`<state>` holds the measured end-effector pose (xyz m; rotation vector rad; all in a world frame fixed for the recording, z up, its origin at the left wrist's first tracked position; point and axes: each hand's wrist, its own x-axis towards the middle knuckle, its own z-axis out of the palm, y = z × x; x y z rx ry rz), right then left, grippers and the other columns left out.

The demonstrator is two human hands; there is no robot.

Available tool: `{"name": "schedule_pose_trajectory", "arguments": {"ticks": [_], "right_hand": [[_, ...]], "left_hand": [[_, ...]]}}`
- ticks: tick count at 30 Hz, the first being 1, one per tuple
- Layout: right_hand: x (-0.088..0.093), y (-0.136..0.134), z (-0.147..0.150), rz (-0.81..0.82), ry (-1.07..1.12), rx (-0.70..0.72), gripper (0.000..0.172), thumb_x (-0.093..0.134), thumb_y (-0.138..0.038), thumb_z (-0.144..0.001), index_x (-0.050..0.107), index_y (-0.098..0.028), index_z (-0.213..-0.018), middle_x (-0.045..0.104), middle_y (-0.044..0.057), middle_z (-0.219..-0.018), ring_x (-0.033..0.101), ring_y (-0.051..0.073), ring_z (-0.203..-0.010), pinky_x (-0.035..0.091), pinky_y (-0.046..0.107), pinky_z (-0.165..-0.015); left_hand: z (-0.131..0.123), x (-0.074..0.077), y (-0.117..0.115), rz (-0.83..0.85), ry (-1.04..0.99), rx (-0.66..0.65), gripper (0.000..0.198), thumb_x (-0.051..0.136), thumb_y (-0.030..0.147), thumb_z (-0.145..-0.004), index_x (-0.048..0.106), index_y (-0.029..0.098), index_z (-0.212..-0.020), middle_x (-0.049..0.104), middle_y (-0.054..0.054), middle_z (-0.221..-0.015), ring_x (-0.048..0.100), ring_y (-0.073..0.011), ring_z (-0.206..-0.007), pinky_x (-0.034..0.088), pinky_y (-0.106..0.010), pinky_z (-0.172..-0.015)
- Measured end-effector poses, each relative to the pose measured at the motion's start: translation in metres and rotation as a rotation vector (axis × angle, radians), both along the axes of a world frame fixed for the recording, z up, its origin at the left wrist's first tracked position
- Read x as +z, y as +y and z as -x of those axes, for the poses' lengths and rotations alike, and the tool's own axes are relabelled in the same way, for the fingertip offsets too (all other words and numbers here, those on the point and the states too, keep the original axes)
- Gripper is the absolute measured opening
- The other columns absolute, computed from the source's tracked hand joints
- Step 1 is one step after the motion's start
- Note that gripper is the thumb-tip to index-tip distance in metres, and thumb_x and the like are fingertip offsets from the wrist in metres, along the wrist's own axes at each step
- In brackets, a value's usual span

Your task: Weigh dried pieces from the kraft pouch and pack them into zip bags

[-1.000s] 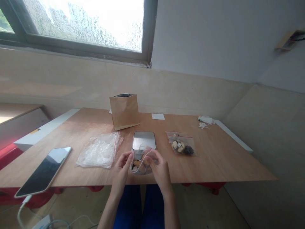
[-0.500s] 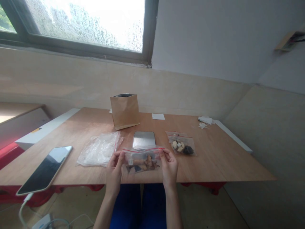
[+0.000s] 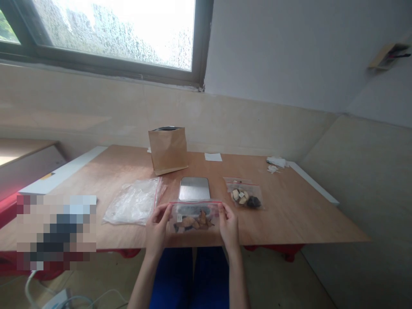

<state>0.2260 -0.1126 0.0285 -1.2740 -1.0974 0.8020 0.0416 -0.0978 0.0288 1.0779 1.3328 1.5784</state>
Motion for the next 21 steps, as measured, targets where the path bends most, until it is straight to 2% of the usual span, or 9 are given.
{"name": "schedule_pose_trajectory", "arguments": {"ticks": [9,14,21], "right_hand": [[-0.013,0.005,0.001,-0.019,-0.015,-0.059,0.042,0.044,-0.056,-0.083,0.060,-0.017,-0.081,0.070,0.009,-0.076,0.063,0.018,-0.061,0.050,0.027,-0.056],[-0.021,0.007,0.004,-0.066,-0.027,-0.072,0.040,0.046,-0.054,-0.082,0.059,-0.016,-0.079,0.068,0.006,-0.073,0.061,0.015,-0.060,0.049,0.022,-0.052],[-0.021,0.008,0.005,-0.064,-0.001,-0.036,0.038,0.048,-0.052,-0.082,0.059,-0.016,-0.076,0.065,0.005,-0.070,0.058,0.013,-0.054,0.049,0.022,-0.051]], "left_hand": [[0.001,-0.011,0.013,0.050,0.081,-0.033,0.033,0.062,0.049,-0.068,0.062,0.017,-0.076,0.057,0.000,-0.066,0.051,-0.0133,-0.060,0.040,-0.023,-0.058],[0.005,-0.016,0.013,0.058,0.103,-0.012,0.034,0.061,0.050,-0.068,0.061,0.018,-0.077,0.060,-0.001,-0.071,0.054,-0.0150,-0.066,0.041,-0.024,-0.061],[0.006,-0.019,0.011,0.059,0.096,-0.014,0.035,0.059,0.051,-0.071,0.061,0.018,-0.082,0.062,-0.002,-0.074,0.056,-0.0157,-0.069,0.042,-0.024,-0.061]]}}
